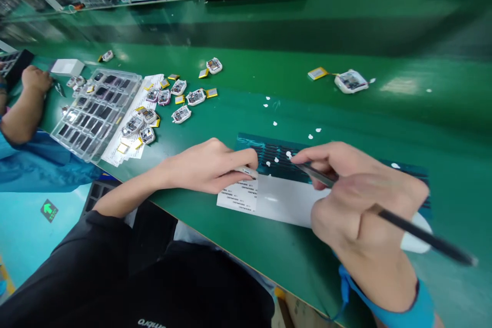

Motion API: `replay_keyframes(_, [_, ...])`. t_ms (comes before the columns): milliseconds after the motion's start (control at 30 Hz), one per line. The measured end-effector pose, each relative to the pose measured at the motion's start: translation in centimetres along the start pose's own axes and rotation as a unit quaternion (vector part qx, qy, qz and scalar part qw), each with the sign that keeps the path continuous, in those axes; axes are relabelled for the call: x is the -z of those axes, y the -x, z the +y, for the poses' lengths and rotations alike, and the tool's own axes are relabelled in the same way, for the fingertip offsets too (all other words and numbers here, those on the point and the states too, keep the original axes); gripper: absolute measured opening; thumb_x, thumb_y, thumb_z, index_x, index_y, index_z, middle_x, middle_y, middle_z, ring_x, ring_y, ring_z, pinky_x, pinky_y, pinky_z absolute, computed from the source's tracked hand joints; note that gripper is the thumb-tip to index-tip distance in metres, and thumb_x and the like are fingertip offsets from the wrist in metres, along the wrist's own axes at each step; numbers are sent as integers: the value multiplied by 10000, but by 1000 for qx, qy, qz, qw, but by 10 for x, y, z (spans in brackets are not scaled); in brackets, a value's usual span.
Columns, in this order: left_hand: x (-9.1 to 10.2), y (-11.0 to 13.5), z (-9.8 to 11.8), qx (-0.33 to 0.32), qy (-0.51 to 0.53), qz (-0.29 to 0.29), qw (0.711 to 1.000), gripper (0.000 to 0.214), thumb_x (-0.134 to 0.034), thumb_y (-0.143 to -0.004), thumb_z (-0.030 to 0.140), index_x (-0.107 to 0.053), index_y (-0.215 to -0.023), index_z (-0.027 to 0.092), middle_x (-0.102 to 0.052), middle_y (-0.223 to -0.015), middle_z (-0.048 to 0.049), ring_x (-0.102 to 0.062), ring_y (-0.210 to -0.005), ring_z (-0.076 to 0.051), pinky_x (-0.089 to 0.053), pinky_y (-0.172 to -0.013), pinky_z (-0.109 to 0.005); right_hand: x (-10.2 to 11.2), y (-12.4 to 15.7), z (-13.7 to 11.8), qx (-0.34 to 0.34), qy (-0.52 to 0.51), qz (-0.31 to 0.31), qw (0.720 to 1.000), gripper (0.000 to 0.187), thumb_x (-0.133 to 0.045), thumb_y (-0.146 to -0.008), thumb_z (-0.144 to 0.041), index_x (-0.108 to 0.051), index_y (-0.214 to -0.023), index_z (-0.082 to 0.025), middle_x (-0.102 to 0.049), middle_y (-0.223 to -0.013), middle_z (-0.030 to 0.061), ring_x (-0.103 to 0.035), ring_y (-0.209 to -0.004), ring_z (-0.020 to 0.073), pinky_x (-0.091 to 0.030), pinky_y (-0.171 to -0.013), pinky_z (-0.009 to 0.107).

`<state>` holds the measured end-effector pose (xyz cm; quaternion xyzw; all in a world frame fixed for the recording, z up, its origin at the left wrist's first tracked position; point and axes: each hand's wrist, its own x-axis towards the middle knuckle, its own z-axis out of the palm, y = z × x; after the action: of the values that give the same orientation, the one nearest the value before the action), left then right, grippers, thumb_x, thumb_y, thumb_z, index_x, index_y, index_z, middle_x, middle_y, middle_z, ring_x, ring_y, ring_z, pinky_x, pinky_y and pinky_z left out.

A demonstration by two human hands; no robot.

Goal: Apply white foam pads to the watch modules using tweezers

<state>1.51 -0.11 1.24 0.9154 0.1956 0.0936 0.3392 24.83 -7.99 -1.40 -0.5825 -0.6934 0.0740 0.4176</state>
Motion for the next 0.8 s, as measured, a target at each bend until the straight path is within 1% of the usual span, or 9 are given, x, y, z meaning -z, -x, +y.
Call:
replay_keyframes(67, [2, 1, -2, -24, -41, -22, 999, 186, -438, -1077, 347, -569, -1027, 225, -644, -703, 22, -553, -567, -150, -267, -544, -314, 4, -5, -9, -53, -31, -10, 998, 409, -419, -1062, -398, -749, -853, -275, -701, -738, 32, -686, -663, 186, -561, -617, 372])
replay_keyframes(133, [2, 2, -1, -24, -60, -16, 998, 223, -416, -1086, 368, -580, -1045, 223, -660, -723, 15, -558, -582, -154, -279, -554, -318, 7, -13, -20, -181, -73, -24, 981, 234, -681, -965, -503, -771, -905, -296, -754, -806, 14, -724, -727, 200, -611, -679, 380])
replay_keyframes(167, [2, 2, -1, -17, -66, -4, 998, 233, -404, -1089, 363, -586, -1064, 220, -679, -750, 8, -568, -598, -154, -294, -567, -318, 8, -16, -23, -210, -97, -22, 973, 214, -735, -930, -508, -778, -905, -300, -769, -834, 10, -732, -723, 202, -630, -680, 383])
replay_keyframes(200, [2, 3, 0, -12, -70, 6, 997, 247, -391, -1094, 359, -592, -1084, 216, -701, -787, -2, -582, -621, -155, -313, -585, -317, 8, -20, -23, -219, -105, -17, 970, 218, -774, -901, -508, -779, -852, -296, -771, -816, 7, -732, -700, 197, -638, -665, 371])
replay_keyframes(267, [4, 3, 2, -18, -69, -3, 997, 290, -355, -1111, 367, -598, -1117, 211, -736, -857, -23, -619, -682, -160, -347, -621, -320, 8, -24, -16, -211, -134, -55, 967, 340, -730, -927, -557, -765, -724, -287, -777, -785, 20, -735, -666, 186, -644, -617, 333])
replay_keyframes(367, [6, 3, 2, -58, -66, -70, 994, 360, -307, -1133, 410, -606, -1122, 210, -743, -863, -34, -639, -729, -173, -349, -626, -338, 4, -26, 4, -179, -192, -181, 948, 553, -597, -969, -674, -755, -624, -272, -754, -679, 47, -704, -549, 166, -608, -499, 263])
replay_keyframes(467, [6, 2, 2, -55, -118, -130, 983, 268, -380, -1109, 351, -612, -1111, 217, -719, -812, -24, -599, -688, -188, -277, -571, -360, -2, -25, 17, -182, -214, -267, 922, 568, -602, -936, -710, -781, -641, -258, -725, -606, 55, -694, -504, 174, -598, -471, 241])
replay_keyframes(600, [4, 1, 3, -26, -177, -163, 970, 202, -445, -1081, 317, -623, -1096, 223, -717, -863, -33, -598, -730, -194, -235, -548, -360, -9, -22, 18, -217, -223, -312, 898, 599, -589, -893, -770, -811, -712, -244, -756, -673, 84, -729, -545, 218, -628, -485, 274])
replay_keyframes(800, [3, 0, 2, -55, -176, -139, 973, 217, -452, -1090, 309, -646, -1120, 215, -714, -925, -59, -660, -1080, -219, -334, -595, -343, -11, -18, 21, -267, -229, -331, 875, 565, -613, -877, -759, -815, -733, -251, -781, -746, 103, -757, -619, 231, -668, -556, 316])
